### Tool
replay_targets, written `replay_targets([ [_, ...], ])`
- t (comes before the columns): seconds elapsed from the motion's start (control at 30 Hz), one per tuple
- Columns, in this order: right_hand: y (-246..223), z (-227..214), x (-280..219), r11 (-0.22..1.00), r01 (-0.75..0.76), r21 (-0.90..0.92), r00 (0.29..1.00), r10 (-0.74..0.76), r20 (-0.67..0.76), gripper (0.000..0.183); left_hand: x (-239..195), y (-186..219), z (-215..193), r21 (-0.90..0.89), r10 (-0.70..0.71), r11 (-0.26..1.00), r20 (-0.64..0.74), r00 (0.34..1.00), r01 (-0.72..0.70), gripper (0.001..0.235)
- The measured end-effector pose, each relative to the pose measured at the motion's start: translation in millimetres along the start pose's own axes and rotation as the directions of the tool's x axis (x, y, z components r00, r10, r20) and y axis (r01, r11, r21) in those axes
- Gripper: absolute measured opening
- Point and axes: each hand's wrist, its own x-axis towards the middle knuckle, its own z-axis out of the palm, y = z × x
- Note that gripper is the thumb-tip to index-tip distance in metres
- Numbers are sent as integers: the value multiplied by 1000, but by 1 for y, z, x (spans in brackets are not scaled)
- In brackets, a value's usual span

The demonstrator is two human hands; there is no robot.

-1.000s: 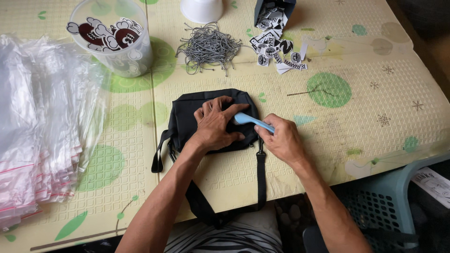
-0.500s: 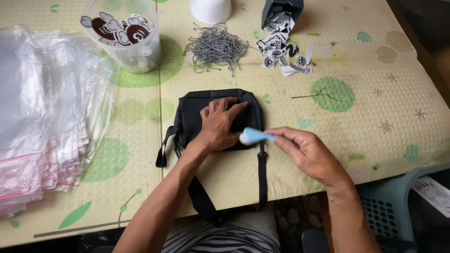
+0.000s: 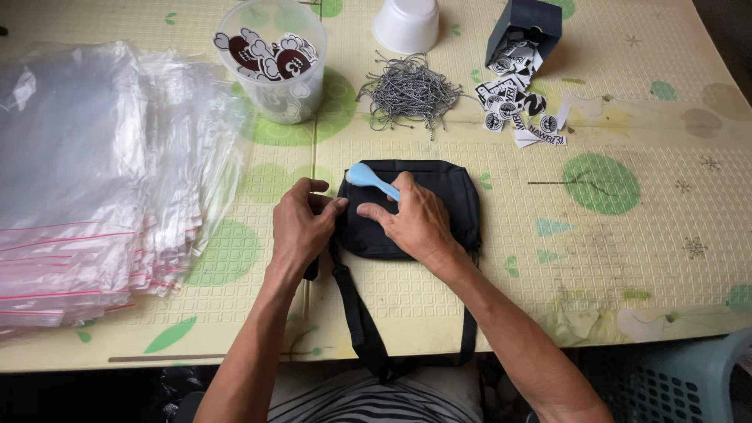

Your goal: The person uses a blue plastic spoon to smooth a sticker onto a black bag. They press the sticker firmly with the spoon and their fingers, then handle a metal chain.

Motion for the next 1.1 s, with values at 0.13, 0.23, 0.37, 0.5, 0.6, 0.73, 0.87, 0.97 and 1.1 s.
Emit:
replay_targets([
  [0.13,3,5,2,993,-21,-112,998,28,58,58,6,-9,1,-9,-24,1000,-38,999,23,32],
  [0.23,9,7,3,992,6,-126,998,1,58,63,6,-12,-1,13,0,1000,-77,997,1,26],
  [0.37,17,13,4,990,44,-137,997,-34,69,65,-4,7,-8,-24,9,1000,-27,1000,-10,35],
  [0.5,18,12,3,989,89,-120,995,-83,50,71,-6,6,-3,-4,61,998,-1,998,-61,36],
  [0.6,-5,6,-10,966,221,-135,975,-220,24,71,-2,-4,-2,25,73,997,-6,997,-73,24],
  [0.73,21,4,-9,957,262,-125,964,-266,-19,41,-10,-1,-4,31,84,996,-26,996,-83,15],
  [0.87,-6,-54,-25,925,91,369,829,-276,486,30,-8,-2,-4,32,75,997,-32,997,-74,13],
  [0.97,-5,-53,-26,922,41,386,833,-245,496,30,-8,-4,-4,36,70,997,-20,997,-70,11],
  [1.1,5,-21,-17,948,143,285,963,-200,180,39,-13,0,-8,-4,78,997,-15,997,-78,19],
])
